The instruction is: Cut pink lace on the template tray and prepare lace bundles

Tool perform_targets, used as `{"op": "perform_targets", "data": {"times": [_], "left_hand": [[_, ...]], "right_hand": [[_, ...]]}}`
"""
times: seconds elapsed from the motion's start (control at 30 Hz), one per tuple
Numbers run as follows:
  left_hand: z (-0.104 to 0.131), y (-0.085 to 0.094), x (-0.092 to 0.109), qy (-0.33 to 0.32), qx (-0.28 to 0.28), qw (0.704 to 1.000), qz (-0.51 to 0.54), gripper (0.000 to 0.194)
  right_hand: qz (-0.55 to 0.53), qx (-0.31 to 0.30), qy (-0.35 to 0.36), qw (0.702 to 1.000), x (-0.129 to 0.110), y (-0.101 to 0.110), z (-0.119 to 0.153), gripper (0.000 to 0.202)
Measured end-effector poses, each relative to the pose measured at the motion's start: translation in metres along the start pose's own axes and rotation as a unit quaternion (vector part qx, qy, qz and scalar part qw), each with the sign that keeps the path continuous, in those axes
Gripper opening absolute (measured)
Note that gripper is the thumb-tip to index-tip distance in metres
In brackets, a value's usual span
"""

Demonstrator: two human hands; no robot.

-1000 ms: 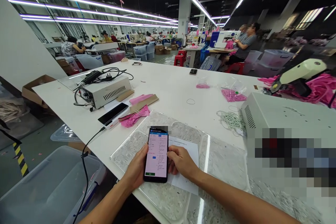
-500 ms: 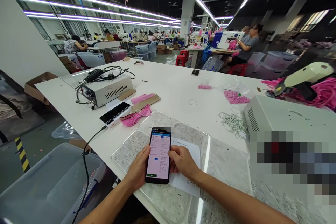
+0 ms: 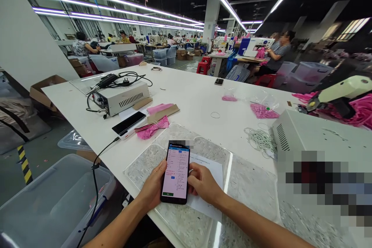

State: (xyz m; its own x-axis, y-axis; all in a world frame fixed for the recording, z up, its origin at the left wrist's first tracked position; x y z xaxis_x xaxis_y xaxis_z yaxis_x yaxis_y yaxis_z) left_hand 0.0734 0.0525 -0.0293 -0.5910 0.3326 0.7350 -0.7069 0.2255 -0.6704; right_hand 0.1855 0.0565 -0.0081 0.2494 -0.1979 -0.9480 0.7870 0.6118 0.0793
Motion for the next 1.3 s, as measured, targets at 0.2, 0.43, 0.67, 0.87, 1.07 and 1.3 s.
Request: {"op": "perform_targets", "data": {"times": [0.2, 0.43, 0.67, 0.87, 1.07, 1.3], "left_hand": [[0.0, 0.005, 0.002, -0.028, 0.029, 0.998, 0.048, 0.034], [0.004, 0.004, 0.008, -0.074, 0.036, 0.995, 0.052, 0.036], [0.005, 0.01, 0.009, -0.079, 0.053, 0.995, 0.019, 0.042], [0.007, 0.008, 0.01, -0.056, 0.043, 0.997, 0.023, 0.046], [0.006, 0.01, 0.007, -0.045, 0.027, 0.998, 0.037, 0.042], [0.008, 0.012, 0.009, -0.021, 0.054, 0.998, 0.014, 0.043]], "right_hand": [[0.077, 0.004, 0.014, 0.997, -0.003, -0.02, 0.008, 0.058], [0.206, 0.055, -0.027, 0.977, -0.005, -0.022, 0.004, 0.07], [0.265, 0.1, -0.077, 0.956, -0.015, -0.024, 0.006, 0.074], [0.198, 0.083, -0.013, 0.977, -0.011, -0.024, 0.009, 0.076], [0.105, 0.054, 0.014, 0.993, 0.004, -0.016, 0.016, 0.073], [0.057, 0.067, 0.031, 0.996, 0.014, -0.006, 0.016, 0.06]]}}
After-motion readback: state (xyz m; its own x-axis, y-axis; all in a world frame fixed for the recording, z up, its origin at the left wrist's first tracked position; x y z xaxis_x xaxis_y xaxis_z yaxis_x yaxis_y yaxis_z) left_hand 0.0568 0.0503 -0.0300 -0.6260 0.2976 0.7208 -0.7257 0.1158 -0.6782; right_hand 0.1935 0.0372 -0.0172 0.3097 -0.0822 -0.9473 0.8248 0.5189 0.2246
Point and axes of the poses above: each hand's wrist, its own z-axis away from the middle knuckle, its own y-axis out of the back of the hand, x = y × z, the point moved 9 cm from there along -z, towards the middle knuckle, and after that the axes turned 12 degrees about -x, right-handed, at the moved point
